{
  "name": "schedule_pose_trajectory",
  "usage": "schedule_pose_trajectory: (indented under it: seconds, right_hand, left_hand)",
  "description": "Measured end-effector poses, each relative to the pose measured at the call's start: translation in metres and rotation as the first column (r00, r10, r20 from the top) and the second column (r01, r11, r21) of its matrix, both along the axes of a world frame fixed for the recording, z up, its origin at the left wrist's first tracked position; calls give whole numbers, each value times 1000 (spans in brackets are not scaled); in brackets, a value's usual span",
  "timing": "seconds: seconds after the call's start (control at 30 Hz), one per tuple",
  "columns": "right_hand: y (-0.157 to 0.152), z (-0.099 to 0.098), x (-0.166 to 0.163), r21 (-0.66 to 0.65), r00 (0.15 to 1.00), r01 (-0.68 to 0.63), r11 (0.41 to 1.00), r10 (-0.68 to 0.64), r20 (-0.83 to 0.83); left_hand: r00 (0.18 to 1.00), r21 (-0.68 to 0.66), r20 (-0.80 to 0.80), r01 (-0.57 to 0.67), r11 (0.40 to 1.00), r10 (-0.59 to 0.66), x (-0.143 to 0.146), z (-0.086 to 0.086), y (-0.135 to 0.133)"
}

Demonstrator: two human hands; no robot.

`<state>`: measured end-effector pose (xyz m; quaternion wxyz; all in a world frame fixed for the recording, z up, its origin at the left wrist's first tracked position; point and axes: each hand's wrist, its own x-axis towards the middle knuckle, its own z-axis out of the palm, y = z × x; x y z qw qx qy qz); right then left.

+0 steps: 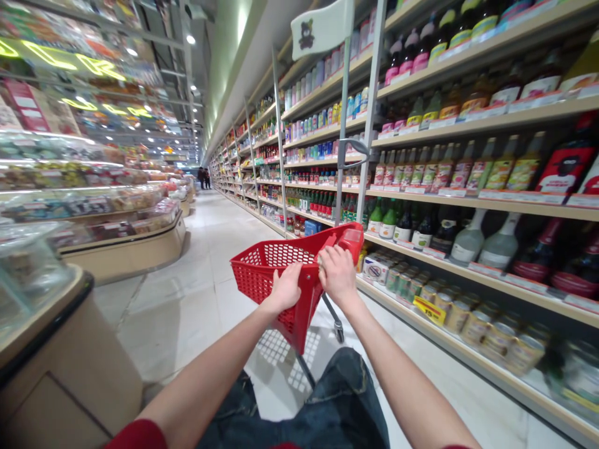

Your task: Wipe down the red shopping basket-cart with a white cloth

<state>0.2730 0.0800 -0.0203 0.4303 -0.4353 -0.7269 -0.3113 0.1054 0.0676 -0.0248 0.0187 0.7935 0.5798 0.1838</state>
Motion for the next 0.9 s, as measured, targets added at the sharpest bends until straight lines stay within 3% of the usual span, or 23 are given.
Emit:
schedule_pose_trajectory:
  seconds: [0.17, 0.3, 0.43, 0.63, 0.77, 0.83, 0.9]
  right_hand:
    - [5, -9, -15, 8, 964, -4, 1000, 2, 267]
    - [10, -13, 4, 48, 974, 25, 999, -35, 222]
    - [15, -24, 14, 46, 960, -128, 991, 112, 256]
    - [16, -74, 3, -28, 914, -265, 964, 261, 311]
    - [7, -107, -1, -141, 876, -275, 951, 309, 371]
    - [2, -105, 0, -159, 879, -286, 945, 325, 349]
    - [-1, -91, 1, -128, 897, -300, 945, 325, 300]
  left_hand:
    - [998, 5, -49, 35, 999, -34, 5, 0, 0]
    - [998, 14, -34, 58, 998, -57, 7, -2, 2]
    - [997, 20, -41, 67, 998, -66, 10, -3, 5]
    - [991, -8, -103, 84, 996, -84, 8, -3, 5]
    - [992, 6, -74, 106, 994, -106, 2, -7, 5]
    - [992, 12, -77, 97, 995, -96, -3, -13, 4]
    - [996, 8, -76, 41, 999, -40, -10, -24, 3]
